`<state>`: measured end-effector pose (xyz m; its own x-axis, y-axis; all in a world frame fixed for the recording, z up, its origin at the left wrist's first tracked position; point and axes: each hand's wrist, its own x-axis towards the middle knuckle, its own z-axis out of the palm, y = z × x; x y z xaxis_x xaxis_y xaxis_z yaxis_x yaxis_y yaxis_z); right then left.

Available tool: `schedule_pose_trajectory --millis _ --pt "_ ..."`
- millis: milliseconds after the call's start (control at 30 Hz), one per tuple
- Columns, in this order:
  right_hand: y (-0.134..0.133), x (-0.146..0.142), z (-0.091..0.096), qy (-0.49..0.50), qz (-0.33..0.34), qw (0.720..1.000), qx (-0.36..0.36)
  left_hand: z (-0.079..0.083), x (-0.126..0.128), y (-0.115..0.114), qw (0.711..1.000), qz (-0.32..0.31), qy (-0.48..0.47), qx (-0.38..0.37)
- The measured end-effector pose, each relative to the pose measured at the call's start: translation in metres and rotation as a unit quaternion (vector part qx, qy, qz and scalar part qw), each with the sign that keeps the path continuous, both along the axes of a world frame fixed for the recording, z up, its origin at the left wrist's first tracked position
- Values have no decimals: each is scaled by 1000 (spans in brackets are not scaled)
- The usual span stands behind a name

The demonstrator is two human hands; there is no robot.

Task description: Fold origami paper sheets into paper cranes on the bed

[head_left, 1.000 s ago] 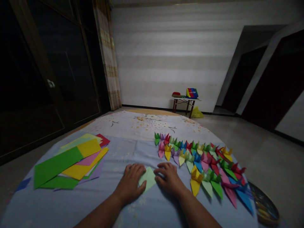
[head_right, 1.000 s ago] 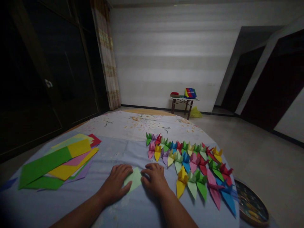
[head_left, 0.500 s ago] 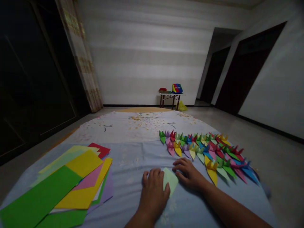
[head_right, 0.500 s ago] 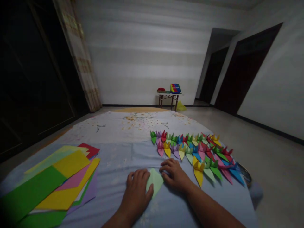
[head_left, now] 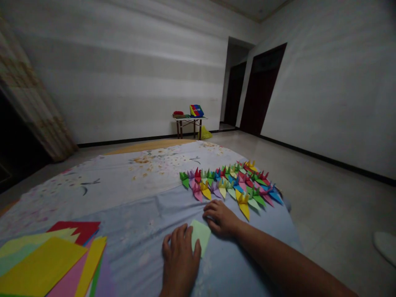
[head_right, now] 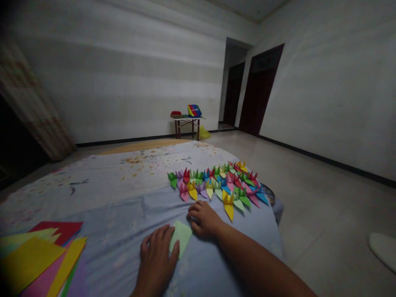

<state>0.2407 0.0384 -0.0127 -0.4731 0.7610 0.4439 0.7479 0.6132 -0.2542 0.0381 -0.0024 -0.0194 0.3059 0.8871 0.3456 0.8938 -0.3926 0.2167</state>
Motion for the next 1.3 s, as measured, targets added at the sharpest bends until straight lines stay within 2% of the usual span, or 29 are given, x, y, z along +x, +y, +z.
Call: schedule_pose_trajectory --millis 300,600,867,1100,1300 --pt "-2 7 1 19 31 999 26 2 -1 -5 998 -34 45 3" --pt "-7 16 -4 40 82 996 17 -2 -3 -11 997 -47 57 33" --pt "-10 18 -10 61 57 997 4 3 -1 -14 997 -50 62 5" --pt "-12 17 -8 91 78 992 -36 21 11 -18 996 -14 77 -41" --pt "-7 13 9 77 168 971 -152 16 10 -11 998 -16 58 -29"
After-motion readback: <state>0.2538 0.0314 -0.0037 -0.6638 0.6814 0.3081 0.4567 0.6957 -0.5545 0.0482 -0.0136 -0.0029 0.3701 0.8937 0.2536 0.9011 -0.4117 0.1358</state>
